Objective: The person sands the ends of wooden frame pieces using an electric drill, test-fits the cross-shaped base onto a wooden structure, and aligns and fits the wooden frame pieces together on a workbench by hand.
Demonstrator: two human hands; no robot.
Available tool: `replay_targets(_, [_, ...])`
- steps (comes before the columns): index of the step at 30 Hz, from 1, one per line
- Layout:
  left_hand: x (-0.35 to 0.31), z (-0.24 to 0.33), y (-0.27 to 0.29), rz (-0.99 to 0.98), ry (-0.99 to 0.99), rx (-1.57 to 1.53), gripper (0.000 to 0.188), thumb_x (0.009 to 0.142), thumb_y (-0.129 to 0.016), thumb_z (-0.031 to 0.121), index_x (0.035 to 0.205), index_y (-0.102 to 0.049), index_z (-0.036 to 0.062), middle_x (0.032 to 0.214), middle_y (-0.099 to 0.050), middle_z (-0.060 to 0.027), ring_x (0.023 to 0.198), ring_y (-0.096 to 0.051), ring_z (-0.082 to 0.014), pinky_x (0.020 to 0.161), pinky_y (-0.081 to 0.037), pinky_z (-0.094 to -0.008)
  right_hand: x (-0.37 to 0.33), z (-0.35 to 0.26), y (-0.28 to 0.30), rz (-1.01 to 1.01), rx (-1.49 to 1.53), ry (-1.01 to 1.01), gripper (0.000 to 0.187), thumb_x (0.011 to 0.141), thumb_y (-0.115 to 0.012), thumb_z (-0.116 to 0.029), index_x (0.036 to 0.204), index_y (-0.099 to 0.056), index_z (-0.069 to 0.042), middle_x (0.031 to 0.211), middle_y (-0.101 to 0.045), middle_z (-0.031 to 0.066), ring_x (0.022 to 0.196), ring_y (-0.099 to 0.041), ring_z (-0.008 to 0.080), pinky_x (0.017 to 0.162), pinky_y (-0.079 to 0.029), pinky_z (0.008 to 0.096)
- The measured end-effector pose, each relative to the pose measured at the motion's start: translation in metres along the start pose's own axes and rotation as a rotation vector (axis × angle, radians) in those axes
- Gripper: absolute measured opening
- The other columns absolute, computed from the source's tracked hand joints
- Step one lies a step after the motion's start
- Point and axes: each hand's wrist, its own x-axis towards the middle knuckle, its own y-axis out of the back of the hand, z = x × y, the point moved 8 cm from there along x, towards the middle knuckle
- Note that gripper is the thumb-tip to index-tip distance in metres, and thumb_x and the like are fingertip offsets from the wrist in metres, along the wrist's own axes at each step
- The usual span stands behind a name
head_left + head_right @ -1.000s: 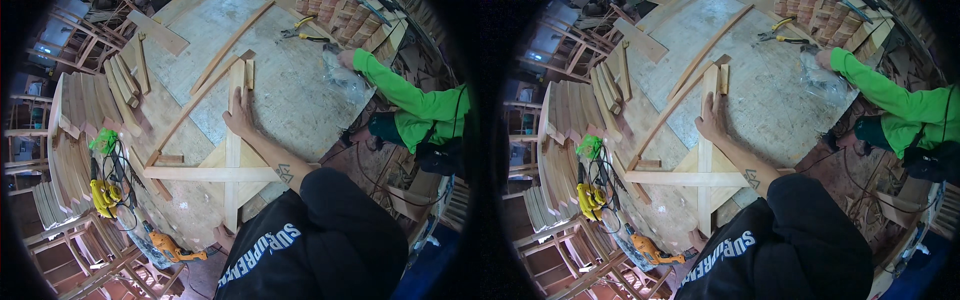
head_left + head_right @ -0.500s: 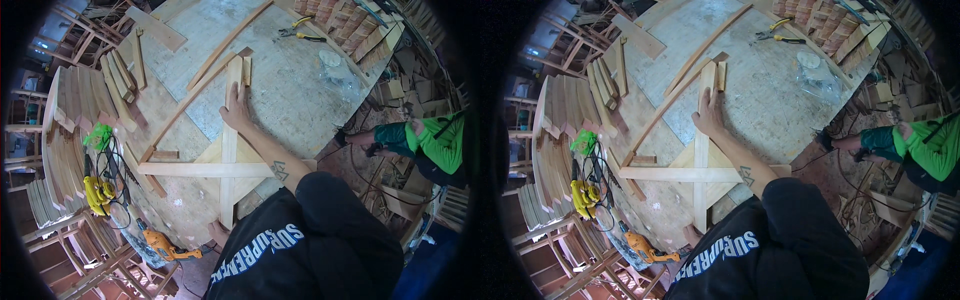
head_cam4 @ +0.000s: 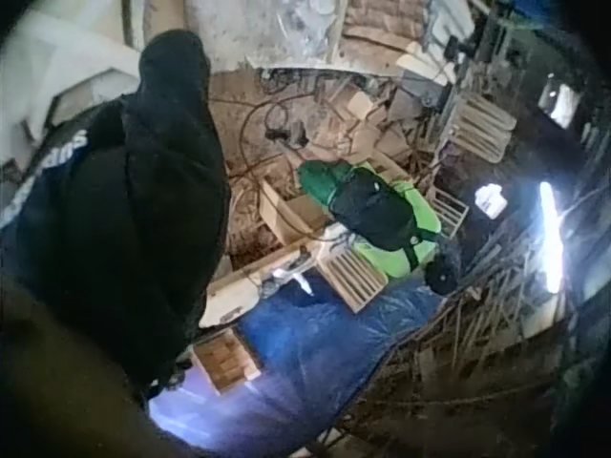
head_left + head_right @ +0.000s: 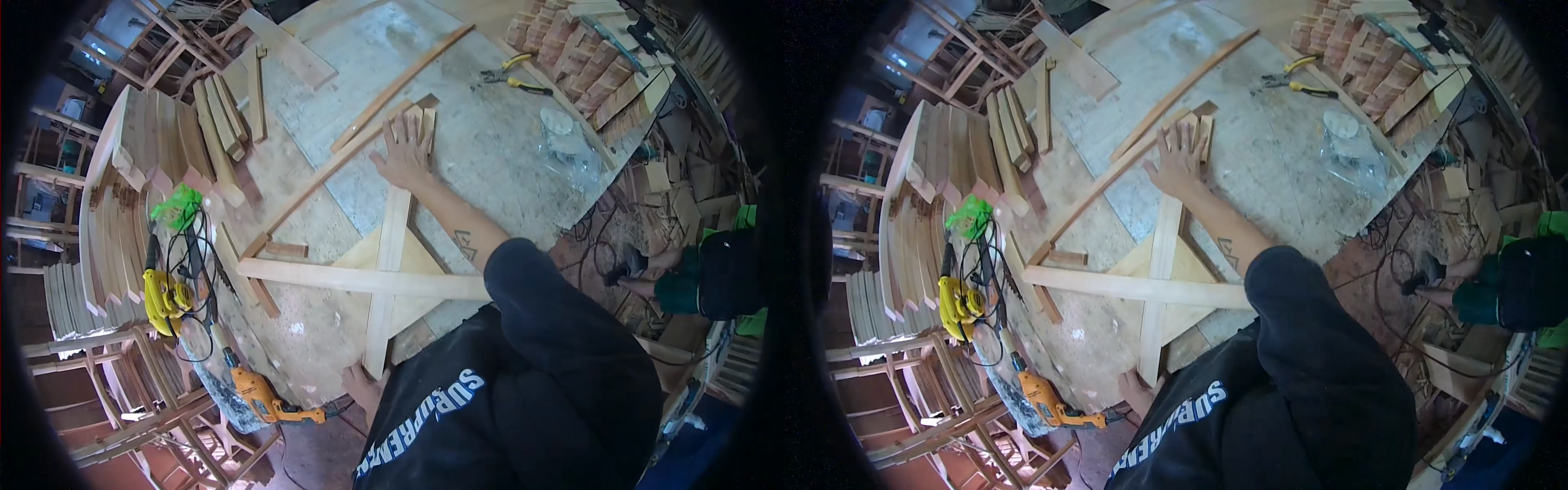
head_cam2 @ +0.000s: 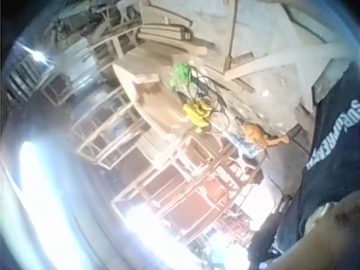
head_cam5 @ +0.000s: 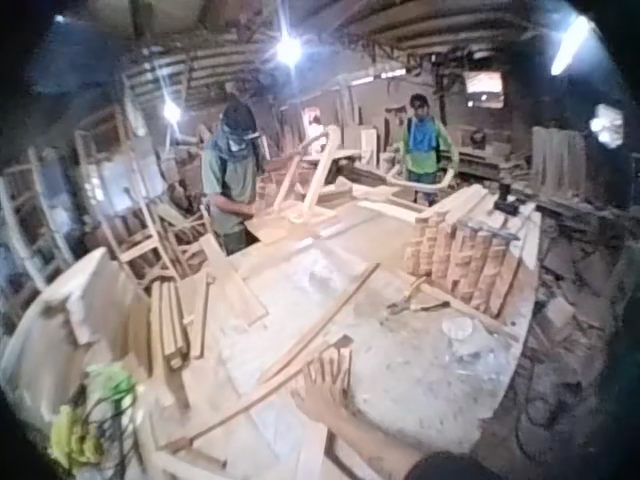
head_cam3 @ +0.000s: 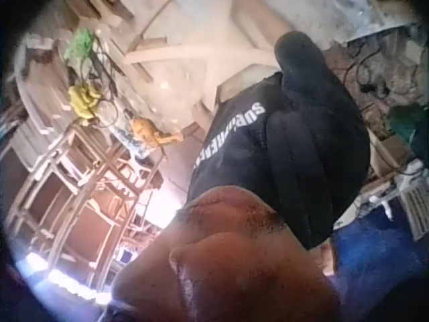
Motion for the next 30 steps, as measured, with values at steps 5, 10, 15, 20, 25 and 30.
replay_targets(5, [0.000,0.006,0.002,-0.015,0.000,0.051,0.066,0.055,-0.082,0.039,0.110,-0.057,0.0100,0.098,-0.052,-0.0127,0.097,-0.051,-0.0351,0.081,-0.038,-0.0474,0.026,-0.035,0.073,0.183,0.265,0.107,0.079,0.092,-0.041,-0.057,0.151,-0.021,-0.008,0.156,-0.014,0.0248,0.143,-0.005,0.0476,0.105,0.005,0.0723])
replay_targets(10, [-0.002,-0.003,-0.005,-0.057,-0.028,0.131,0.067,0.055,-0.082,0.037,0.110,-0.056,0.0083,0.102,-0.053,-0.0146,0.099,-0.051,-0.0364,0.081,-0.038,-0.0488,0.028,-0.010,0.025,0.135,0.129,0.059,0.075,0.093,-0.043,-0.053,0.150,-0.024,-0.007,0.156,-0.014,0.0224,0.144,-0.008,0.0429,0.109,0.002,0.0680])
replay_targets(15, [0.011,0.010,-0.004,-0.008,-0.023,0.077,0.065,0.055,-0.082,0.036,0.108,-0.057,0.0065,0.099,-0.053,-0.0154,0.095,-0.052,-0.0375,0.079,-0.041,-0.0481,0.040,0.024,0.004,0.045,0.429,-0.018,0.073,0.093,-0.047,-0.050,0.148,-0.028,-0.005,0.154,-0.021,0.0229,0.144,-0.015,0.0393,0.116,-0.007,0.0543])
replay_targets(20, [0.010,0.019,0.004,0.021,-0.019,0.051,0.062,0.056,-0.083,0.035,0.106,-0.059,0.0071,0.094,-0.053,-0.0147,0.091,-0.053,-0.0360,0.078,-0.042,-0.0457,-0.006,0.136,0.034,0.007,0.471,0.057,0.077,0.082,-0.067,-0.040,0.139,-0.037,0.003,0.144,-0.037,0.0264,0.137,-0.033,0.0366,0.114,-0.023,0.0491])
replay_targets(25, [0.003,0.017,0.007,0.001,0.007,0.054,0.060,0.057,-0.083,0.034,0.106,-0.060,0.0061,0.093,-0.052,-0.0149,0.089,-0.053,-0.0360,0.077,-0.042,-0.0450,-0.012,0.114,0.011,-0.168,0.191,0.260,0.081,0.081,-0.068,-0.044,0.138,-0.038,0.005,0.145,-0.035,0.0290,0.137,-0.032,0.0400,0.115,-0.022,0.0474])
replay_targets(30, [0.004,0.016,0.010,-0.020,0.037,0.002,0.058,0.054,-0.081,0.019,0.105,-0.059,0.0035,0.097,-0.056,-0.0172,0.092,-0.054,-0.0389,0.078,-0.044,-0.0448,-0.007,0.126,-0.003,-0.195,0.230,0.230,0.084,0.082,-0.066,-0.047,0.138,-0.037,0.007,0.144,-0.035,0.0317,0.138,-0.029,0.0422,0.116,-0.021,0.0465])
